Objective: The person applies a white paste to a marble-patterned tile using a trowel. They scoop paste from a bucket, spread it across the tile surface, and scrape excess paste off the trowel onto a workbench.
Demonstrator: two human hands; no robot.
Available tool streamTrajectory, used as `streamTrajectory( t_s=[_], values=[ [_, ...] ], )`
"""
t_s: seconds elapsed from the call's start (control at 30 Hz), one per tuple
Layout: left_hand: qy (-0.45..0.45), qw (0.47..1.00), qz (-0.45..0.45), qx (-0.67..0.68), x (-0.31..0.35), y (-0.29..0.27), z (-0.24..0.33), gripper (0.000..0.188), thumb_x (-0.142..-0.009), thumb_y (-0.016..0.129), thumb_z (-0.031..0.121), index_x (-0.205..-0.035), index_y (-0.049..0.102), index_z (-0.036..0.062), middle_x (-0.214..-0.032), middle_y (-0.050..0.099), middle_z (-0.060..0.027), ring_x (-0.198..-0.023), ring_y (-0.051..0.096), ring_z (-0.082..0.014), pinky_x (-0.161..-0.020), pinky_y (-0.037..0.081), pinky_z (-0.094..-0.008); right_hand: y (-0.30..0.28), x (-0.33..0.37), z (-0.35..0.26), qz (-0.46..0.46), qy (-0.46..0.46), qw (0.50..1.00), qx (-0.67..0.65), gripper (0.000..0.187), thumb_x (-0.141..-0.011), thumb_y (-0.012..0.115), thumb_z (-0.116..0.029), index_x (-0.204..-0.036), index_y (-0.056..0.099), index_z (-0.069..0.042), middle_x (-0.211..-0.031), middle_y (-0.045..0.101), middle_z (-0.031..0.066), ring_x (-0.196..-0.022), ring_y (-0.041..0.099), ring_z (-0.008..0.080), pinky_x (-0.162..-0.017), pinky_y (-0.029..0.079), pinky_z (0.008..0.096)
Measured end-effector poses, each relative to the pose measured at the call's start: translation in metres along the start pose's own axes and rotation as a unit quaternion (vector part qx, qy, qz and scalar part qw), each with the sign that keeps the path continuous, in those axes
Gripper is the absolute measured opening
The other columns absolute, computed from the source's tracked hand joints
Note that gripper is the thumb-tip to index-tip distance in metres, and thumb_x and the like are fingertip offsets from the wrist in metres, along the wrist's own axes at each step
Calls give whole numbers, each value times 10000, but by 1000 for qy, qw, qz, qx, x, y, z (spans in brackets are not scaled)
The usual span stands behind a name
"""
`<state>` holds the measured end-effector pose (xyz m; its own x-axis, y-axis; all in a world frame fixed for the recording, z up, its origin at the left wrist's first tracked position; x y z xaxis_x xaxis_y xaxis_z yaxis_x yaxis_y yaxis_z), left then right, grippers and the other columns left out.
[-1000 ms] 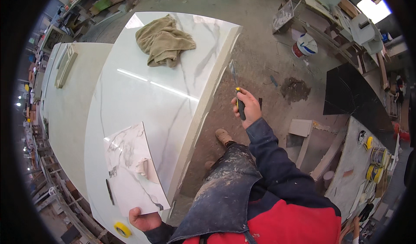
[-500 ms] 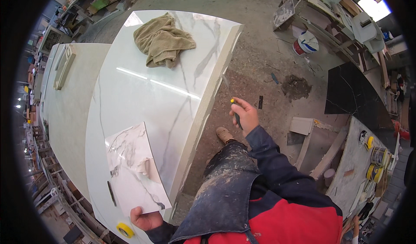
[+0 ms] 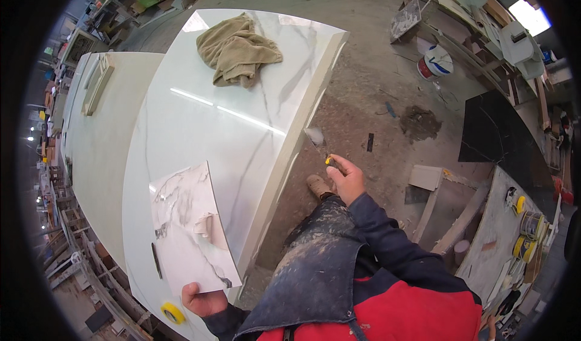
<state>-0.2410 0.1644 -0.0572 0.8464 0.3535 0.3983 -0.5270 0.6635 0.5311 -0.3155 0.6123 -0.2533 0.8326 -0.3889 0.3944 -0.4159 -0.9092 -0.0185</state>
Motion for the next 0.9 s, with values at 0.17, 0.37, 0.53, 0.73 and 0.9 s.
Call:
streamTrajectory(
  t_s=[0.17,0.37,0.53,0.73,0.9],
  values=[
    [7,1000,-22,-1,5,-22,17,790,-667,567,109,-1434,434,-22,-1399,541,-182,-1255,533,-393,-1038,454,-515,-21,3,3,87,-128,980,125,430,-895,691,-114,-1306,619,-10,-861,677,38,-579,544,63,-511,451,233],
    [-5,998,-66,12,13,-87,53,784,-679,569,90,-1442,423,-18,-1399,541,-184,-1270,527,-394,-1064,440,-529,18,68,-6,-13,67,961,-269,373,-948,611,-129,-1315,593,-62,-836,678,83,-519,574,119,-425,416,250],
    [-34,996,-82,11,22,-115,68,769,-696,566,91,-1443,417,-13,-1403,539,-182,-1287,518,-391,-1072,439,-532,57,105,9,-64,67,933,-348,390,-970,583,-137,-1349,560,-46,-848,679,100,-548,594,130,-446,450,261],
    [-7,997,-69,-38,33,-132,79,747,-705,563,111,-1429,431,-16,-1391,549,-183,-1263,536,-387,-1053,453,-511,74,94,22,-20,42,950,-309,418,-977,594,-151,-1379,542,-47,-869,675,89,-572,591,118,-456,452,256],
    [15,997,-49,-64,43,-119,78,746,-696,566,118,-1417,442,-26,-1365,567,-180,-1238,557,-384,-1042,465,-494,99,85,33,0,42,963,-264,464,-987,588,-159,-1432,504,-58,-905,670,68,-602,584,95,-481,449,241]
  ],
)
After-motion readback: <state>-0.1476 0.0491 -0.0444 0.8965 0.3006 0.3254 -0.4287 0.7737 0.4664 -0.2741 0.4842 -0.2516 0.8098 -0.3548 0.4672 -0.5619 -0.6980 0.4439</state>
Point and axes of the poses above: each hand's wrist, its own x-axis away from the middle knuckle, its own y-axis out of the palm, z = x × y, the point moved 10 cm from there along -x, towards the middle knuckle
